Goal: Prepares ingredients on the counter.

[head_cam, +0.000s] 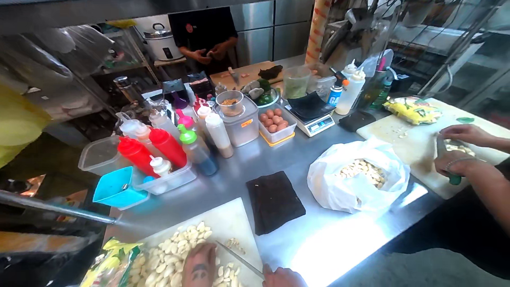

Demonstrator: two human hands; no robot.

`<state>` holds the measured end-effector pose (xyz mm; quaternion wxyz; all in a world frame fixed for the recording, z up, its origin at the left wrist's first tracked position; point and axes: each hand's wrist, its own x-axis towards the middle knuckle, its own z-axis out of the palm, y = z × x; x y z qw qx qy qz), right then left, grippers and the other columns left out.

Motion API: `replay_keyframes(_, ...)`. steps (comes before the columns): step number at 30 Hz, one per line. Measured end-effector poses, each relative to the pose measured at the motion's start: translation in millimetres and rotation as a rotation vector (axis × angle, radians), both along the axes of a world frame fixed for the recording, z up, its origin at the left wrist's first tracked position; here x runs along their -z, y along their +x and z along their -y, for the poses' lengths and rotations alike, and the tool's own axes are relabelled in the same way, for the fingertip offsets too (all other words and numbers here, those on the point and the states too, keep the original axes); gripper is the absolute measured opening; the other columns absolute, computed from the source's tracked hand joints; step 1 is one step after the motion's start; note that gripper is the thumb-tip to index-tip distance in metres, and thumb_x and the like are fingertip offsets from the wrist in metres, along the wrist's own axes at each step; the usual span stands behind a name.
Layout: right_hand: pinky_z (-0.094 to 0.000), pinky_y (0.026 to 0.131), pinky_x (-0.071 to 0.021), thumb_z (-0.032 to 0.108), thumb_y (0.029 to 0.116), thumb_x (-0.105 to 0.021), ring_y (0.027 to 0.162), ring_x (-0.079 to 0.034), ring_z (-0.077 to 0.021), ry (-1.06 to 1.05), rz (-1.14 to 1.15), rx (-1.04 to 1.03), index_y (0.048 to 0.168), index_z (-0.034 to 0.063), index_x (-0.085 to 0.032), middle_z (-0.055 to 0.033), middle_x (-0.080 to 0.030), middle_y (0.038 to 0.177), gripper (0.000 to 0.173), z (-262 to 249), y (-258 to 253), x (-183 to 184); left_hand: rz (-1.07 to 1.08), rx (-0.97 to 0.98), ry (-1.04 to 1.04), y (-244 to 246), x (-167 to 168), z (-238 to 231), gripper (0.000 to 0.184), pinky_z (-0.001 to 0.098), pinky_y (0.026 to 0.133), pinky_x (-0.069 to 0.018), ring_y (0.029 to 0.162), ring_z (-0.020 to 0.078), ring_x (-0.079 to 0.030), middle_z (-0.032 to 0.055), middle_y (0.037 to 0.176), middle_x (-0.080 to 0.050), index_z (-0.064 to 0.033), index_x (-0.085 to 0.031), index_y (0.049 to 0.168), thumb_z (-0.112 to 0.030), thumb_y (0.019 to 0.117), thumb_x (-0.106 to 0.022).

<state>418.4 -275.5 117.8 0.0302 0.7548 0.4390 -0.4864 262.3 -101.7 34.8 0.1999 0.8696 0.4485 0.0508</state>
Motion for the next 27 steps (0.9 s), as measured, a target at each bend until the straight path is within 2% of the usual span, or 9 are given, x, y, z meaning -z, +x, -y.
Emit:
replay_keyframes(4, -0.0595, 0.087, -0.0559, 0.02, 0.1125, -0.039, 0.112, -0.068, -0.0456, -0.002, -0.006, -0.032, 0.141, 0.0, -0.049, -0.0276, -0.068, 0.116, 0.036, -2, -3, -5, 0.007, -0.071, -0.044, 7, 0, 7, 0.017, 0.047, 0.09, -0.0579, 0.096, 0.0326, -0.072, 0.0199, 0.106, -0.073, 0.0017, -0.077, 0.103, -0.005, 0.0971, -0.063)
replay_keyframes(10, -0.0586, 0.087, -0.0563, 0.017, 0.1124, -0.039, 0.112, -0.068, -0.045, -0.009, -0.002, -0.035, 0.141, -0.0003, -0.048, -0.0275, -0.068, 0.116, 0.035, -5, -6, -4, 0.016, -0.125, -0.098, 8, -2, 3, 0.015, 0.0464, 0.09, -0.0577, 0.094, 0.0286, -0.073, 0.0168, 0.103, -0.075, -0.0005, -0.077, 0.103, -0.008, 0.095, -0.067)
replay_keyframes(15, -0.0572, 0.086, -0.0572, 0.001, 0.1069, -0.041, 0.111, -0.069, -0.0442, -0.002, 0.051, -0.048, 0.143, 0.0003, -0.046, -0.0265, -0.068, 0.116, 0.037, -13, -10, 11, 0.038, -0.089, -0.067, 4, -1, 7, 0.013, 0.0453, 0.087, -0.0588, 0.091, 0.0276, -0.073, 0.0165, 0.102, -0.075, -0.001, -0.078, 0.1, -0.005, 0.0929, -0.068)
replay_keyframes(17, -0.0583, 0.087, -0.0565, 0.004, 0.1079, -0.041, 0.112, -0.068, -0.0445, 0.004, 0.047, -0.051, 0.144, 0.001, -0.047, -0.0266, -0.067, 0.118, 0.037, -12, -6, 14, -0.012, -0.071, -0.146, -4, -5, 7, 0.018, 0.0466, 0.089, -0.0583, 0.094, 0.0292, -0.072, 0.0179, 0.105, -0.073, -0.0005, -0.077, 0.107, -0.006, 0.0928, -0.067)
replay_keyframes(19, -0.0605, 0.088, -0.0553, 0.013, 0.1099, -0.041, 0.114, -0.067, -0.0453, 0.023, 0.024, -0.041, 0.144, 0.0017, -0.049, -0.0271, -0.067, 0.12, 0.037, -7, 4, 20, -0.065, -0.011, -0.255, -16, -7, 3, 0.03, 0.0478, 0.094, -0.0558, 0.103, 0.0318, -0.07, 0.0202, 0.115, -0.071, -0.002, -0.073, 0.121, -0.007, 0.0928, -0.064)
replay_keyframes(20, -0.0618, 0.089, -0.0546, 0.018, 0.1106, -0.042, 0.115, -0.066, -0.0459, 0.028, 0.009, -0.032, 0.145, 0.0021, -0.05, -0.0275, -0.067, 0.121, 0.038, -4, 9, 23, -0.06, 0.037, -0.281, -22, -6, 1, 0.031, 0.0484, 0.098, -0.0543, 0.11, 0.0337, -0.068, 0.022, 0.121, -0.068, -0.0032, -0.074, 0.122, -0.009, 0.0928, -0.066)
replay_keyframes(22, -0.0639, 0.09, -0.0538, 0.025, 0.1111, -0.043, 0.116, -0.065, -0.0473, 0.025, -0.018, -0.025, 0.144, 0.002, -0.051, -0.0286, -0.066, 0.122, 0.041, 1, 16, 26, -0.019, 0.104, -0.28, -28, -2, 0, 0.025, 0.0495, 0.104, -0.0501, 0.119, 0.0366, -0.061, 0.023, 0.125, -0.065, -0.0069, -0.079, 0.113, -0.019, 0.092, -0.072)
replay_keyframes(24, -0.0638, 0.09, -0.0536, 0.027, 0.1116, -0.042, 0.116, -0.065, -0.0469, 0.022, -0.028, -0.025, 0.142, 0.0021, -0.052, -0.0285, -0.066, 0.121, 0.041, 4, 18, 26, -0.049, 0.12, -0.252, -23, 2, 0, 0.024, 0.0528, 0.107, -0.0458, 0.122, 0.039, -0.058, 0.0206, 0.123, -0.066, -0.0108, -0.082, 0.103, -0.03, 0.09, -0.076)
replay_keyframes(27, -0.0633, 0.09, -0.0535, 0.029, 0.1117, -0.041, 0.115, -0.066, -0.0461, 0.063, -0.066, 0.018, 0.138, 0.0019, -0.055, -0.0281, -0.067, 0.118, 0.04, 8, 21, 25, -0.216, 0.107, -0.246, -6, -1, -1, 0.024, 0.0522, 0.11, -0.0424, 0.127, 0.0375, -0.055, 0.0166, 0.126, -0.066, -0.0133, -0.082, 0.101, -0.034, 0.0893, -0.075)
